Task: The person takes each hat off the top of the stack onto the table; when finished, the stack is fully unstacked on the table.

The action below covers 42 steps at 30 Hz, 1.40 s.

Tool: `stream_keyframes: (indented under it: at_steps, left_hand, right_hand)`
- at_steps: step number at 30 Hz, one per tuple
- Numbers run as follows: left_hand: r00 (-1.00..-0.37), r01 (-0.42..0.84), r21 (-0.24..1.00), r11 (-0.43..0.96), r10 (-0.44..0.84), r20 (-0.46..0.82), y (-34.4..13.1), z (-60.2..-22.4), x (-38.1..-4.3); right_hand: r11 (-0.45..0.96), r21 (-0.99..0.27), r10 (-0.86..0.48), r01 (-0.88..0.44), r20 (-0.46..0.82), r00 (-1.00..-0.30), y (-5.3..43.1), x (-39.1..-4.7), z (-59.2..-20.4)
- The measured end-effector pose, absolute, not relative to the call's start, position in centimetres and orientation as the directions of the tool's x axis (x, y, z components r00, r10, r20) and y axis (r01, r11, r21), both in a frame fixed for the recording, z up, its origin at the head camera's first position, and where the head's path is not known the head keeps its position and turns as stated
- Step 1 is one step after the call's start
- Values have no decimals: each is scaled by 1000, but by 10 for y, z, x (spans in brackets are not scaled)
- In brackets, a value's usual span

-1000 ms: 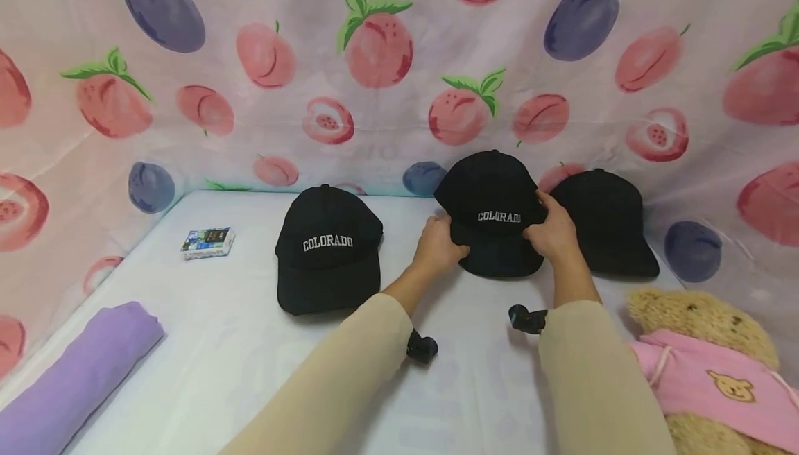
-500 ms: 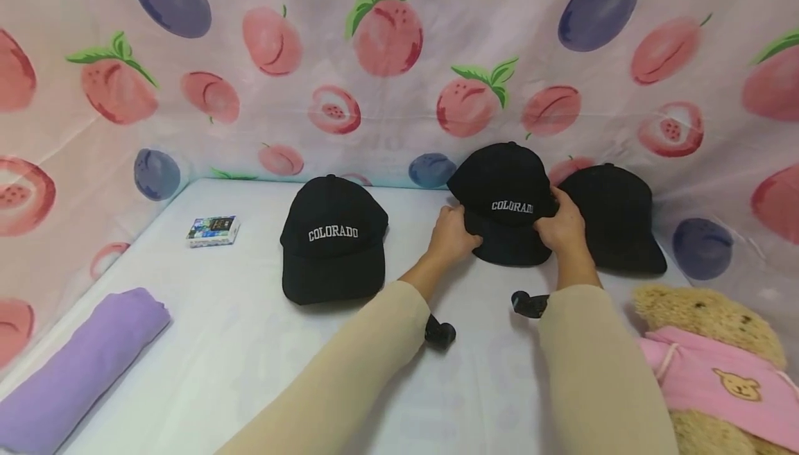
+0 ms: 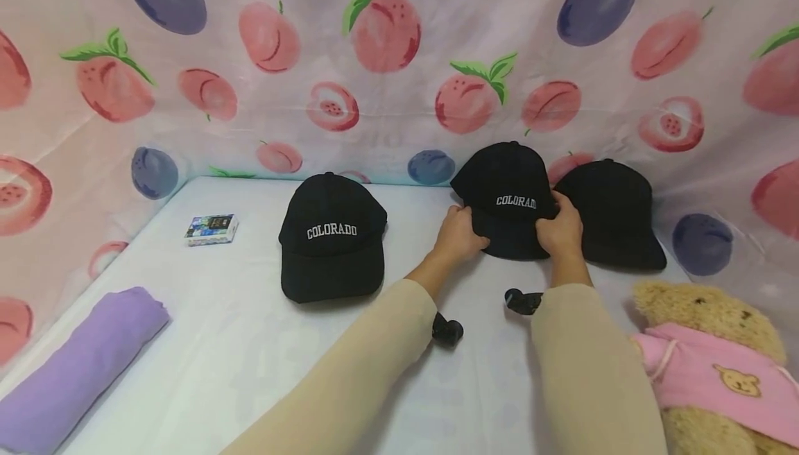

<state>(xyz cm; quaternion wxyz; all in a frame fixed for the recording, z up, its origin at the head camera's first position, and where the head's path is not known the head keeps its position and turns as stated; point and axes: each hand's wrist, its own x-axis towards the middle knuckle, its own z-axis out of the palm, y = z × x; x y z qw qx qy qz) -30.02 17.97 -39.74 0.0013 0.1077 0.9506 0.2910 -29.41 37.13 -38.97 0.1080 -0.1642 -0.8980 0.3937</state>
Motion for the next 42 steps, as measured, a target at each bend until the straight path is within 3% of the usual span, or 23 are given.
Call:
stream_keyframes:
  at_steps: [6, 16, 25, 32, 42]
  left_hand:
    - [-980, 193, 509, 839, 193, 54, 178, -399, -299]
    - [-966, 250, 463, 850, 254, 55, 177, -402, -292]
    - [-960, 272, 327, 905, 280, 21, 170, -399, -294]
    - [-959, 270, 322, 908, 283, 7, 174, -398, -295]
    - [-956, 280, 330, 901, 294, 9, 172, -396, -291]
  right_hand:
    - [631, -749, 358, 202, 50, -932, 369, -293, -392]
    - [596, -770, 435, 228, 71, -898, 365, -288, -400]
    - [603, -764, 455, 229, 93, -886, 359, -292, -403]
    - [600, -763, 499, 240, 123, -858, 354, -291, -400]
    - [643, -732, 444, 224, 119, -888, 346, -283, -397]
